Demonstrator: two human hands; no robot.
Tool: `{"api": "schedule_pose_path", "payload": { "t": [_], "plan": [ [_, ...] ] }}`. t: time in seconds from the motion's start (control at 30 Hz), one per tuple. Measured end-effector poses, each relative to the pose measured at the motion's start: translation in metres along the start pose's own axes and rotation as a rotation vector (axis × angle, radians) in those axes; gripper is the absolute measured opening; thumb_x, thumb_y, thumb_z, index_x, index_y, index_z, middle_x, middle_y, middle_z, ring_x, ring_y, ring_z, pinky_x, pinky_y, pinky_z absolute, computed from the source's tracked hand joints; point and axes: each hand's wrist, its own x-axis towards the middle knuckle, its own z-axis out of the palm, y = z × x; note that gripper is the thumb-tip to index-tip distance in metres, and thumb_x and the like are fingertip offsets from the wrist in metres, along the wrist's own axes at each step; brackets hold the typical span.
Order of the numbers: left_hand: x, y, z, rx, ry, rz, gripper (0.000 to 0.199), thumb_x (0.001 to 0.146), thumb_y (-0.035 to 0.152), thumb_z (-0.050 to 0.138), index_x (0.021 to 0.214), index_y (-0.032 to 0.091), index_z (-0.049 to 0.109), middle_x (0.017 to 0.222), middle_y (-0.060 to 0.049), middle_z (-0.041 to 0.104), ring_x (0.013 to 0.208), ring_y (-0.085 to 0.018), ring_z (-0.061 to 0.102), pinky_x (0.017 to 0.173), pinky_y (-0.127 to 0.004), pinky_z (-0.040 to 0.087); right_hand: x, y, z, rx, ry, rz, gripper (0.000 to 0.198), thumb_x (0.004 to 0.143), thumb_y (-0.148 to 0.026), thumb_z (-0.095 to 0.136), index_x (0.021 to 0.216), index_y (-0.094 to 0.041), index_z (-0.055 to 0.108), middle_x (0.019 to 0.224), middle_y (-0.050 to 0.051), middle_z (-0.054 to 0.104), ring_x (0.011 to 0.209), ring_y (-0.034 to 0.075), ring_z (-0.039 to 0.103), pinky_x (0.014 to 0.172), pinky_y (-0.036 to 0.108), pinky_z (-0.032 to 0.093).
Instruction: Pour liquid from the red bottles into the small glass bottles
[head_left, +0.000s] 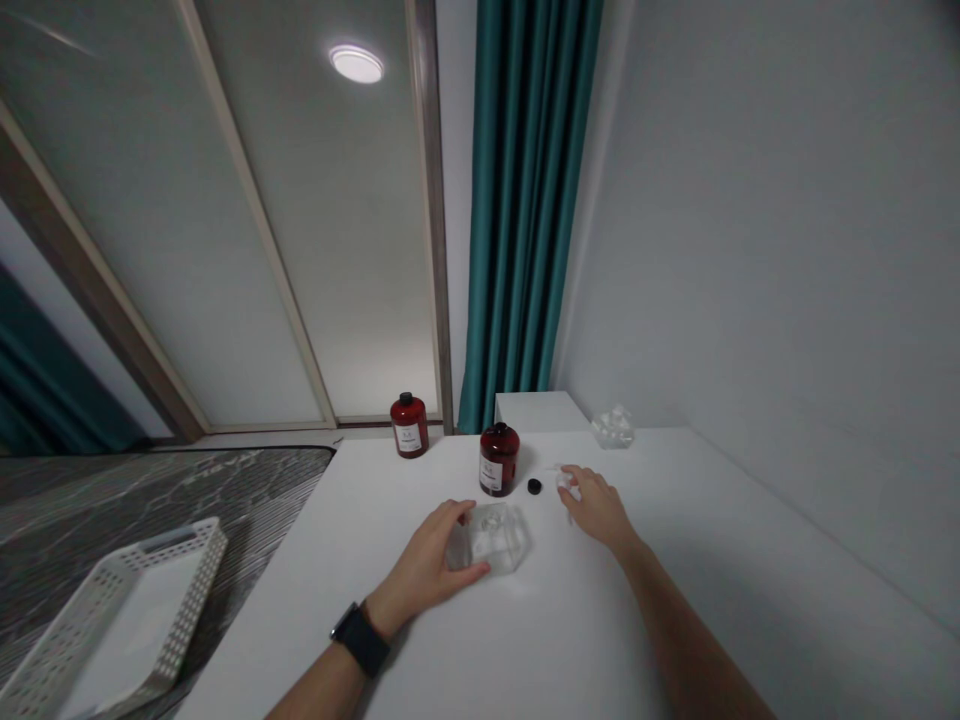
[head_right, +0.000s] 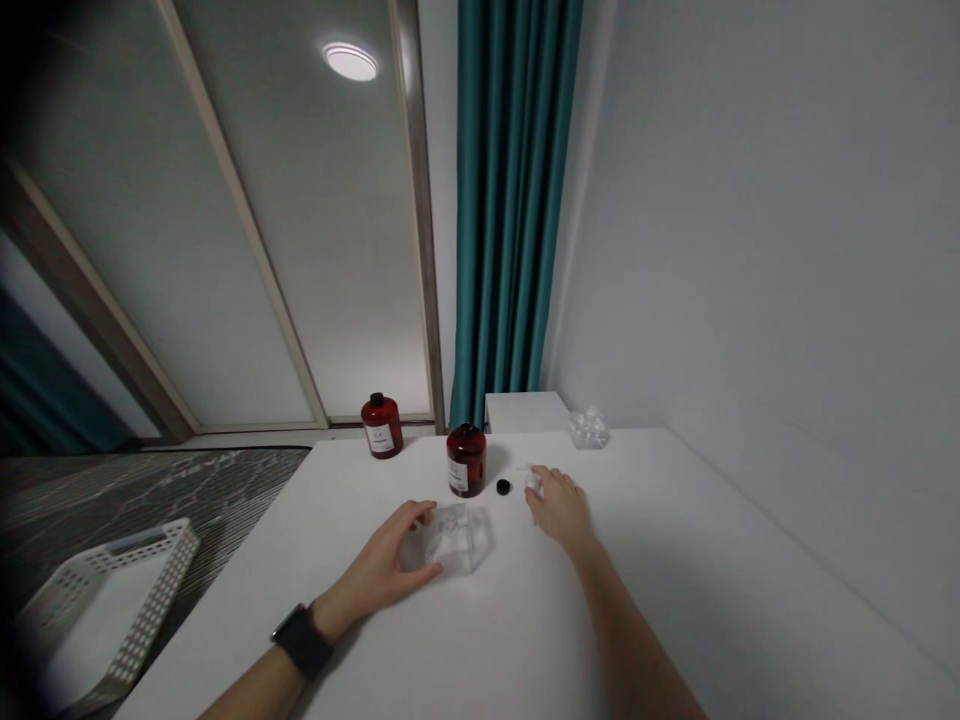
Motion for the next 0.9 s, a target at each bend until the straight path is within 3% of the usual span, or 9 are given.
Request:
{"api": "schedule_pose_path", "payload": {
  "t": [0.23, 0.43, 0.63, 0.77, 0.9],
  "plan": [
    [0.001, -0.001, -0.002, -0.007, 0.025, -0.010, 0.059, 0.077, 0.024, 0.074, 0.130, 0.021, 0.048, 0.118, -0.009, 0.061, 0.108, -0.026, 0.060, 0.097, -0.043, 0.050, 0.003, -0.010, -0.007, 0.176, 0.202, -0.078, 0.035, 0.090, -0.026, 0.047, 0.122, -0.019, 0.060, 0.111, 0.013, 0.066, 0.109, 0.030, 0.058, 0.097, 0.046, 0.042],
    [0.001, -0.006, -0.007, 0.028, 0.067, -0.027, 0.059, 0.078, 0.024, 0.074, 0.130, 0.020, 0.047, 0.117, -0.010, 0.061, 0.107, -0.027, 0.060, 0.096, -0.045, 0.051, -0.004, -0.043, -0.001, 0.361, 0.247, -0.228, 0.032, 0.092, -0.026, 0.045, 0.122, -0.021, 0.057, 0.107, 0.011, 0.063, 0.105, 0.026, 0.061, 0.096, 0.044, 0.048],
    [0.003, -0.009, -0.010, 0.069, 0.096, -0.021, 0.056, 0.079, 0.026, 0.073, 0.129, 0.019, 0.048, 0.115, -0.010, 0.061, 0.106, -0.027, 0.061, 0.094, -0.044, 0.052, 0.015, -0.088, 0.014, 0.583, 0.302, -0.234, 0.058, 0.091, -0.035, 0.051, 0.144, -0.017, 0.035, 0.121, 0.015, 0.053, 0.112, 0.028, 0.055, 0.095, 0.048, 0.049],
    [0.003, -0.014, -0.018, 0.155, 0.090, -0.014, 0.055, 0.078, 0.028, 0.071, 0.128, 0.018, 0.049, 0.114, -0.011, 0.064, 0.104, -0.029, 0.062, 0.095, -0.047, 0.051, 0.036, -0.113, 0.020, 0.674, 0.298, -0.168, 0.060, 0.086, -0.039, 0.057, 0.139, -0.016, 0.041, 0.122, 0.015, 0.051, 0.116, 0.029, 0.051, 0.104, 0.050, 0.043],
    [0.003, -0.017, -0.025, 0.235, 0.054, -0.007, 0.058, 0.077, 0.029, 0.071, 0.129, 0.016, 0.050, 0.114, -0.013, 0.065, 0.102, -0.030, 0.064, 0.092, -0.047, 0.052, 0.046, -0.121, 0.026, 0.724, 0.297, -0.140, 0.040, 0.085, -0.037, 0.055, 0.121, -0.018, 0.055, 0.117, 0.013, 0.053, 0.113, 0.027, 0.054, 0.108, 0.047, 0.041]
  ]
}}
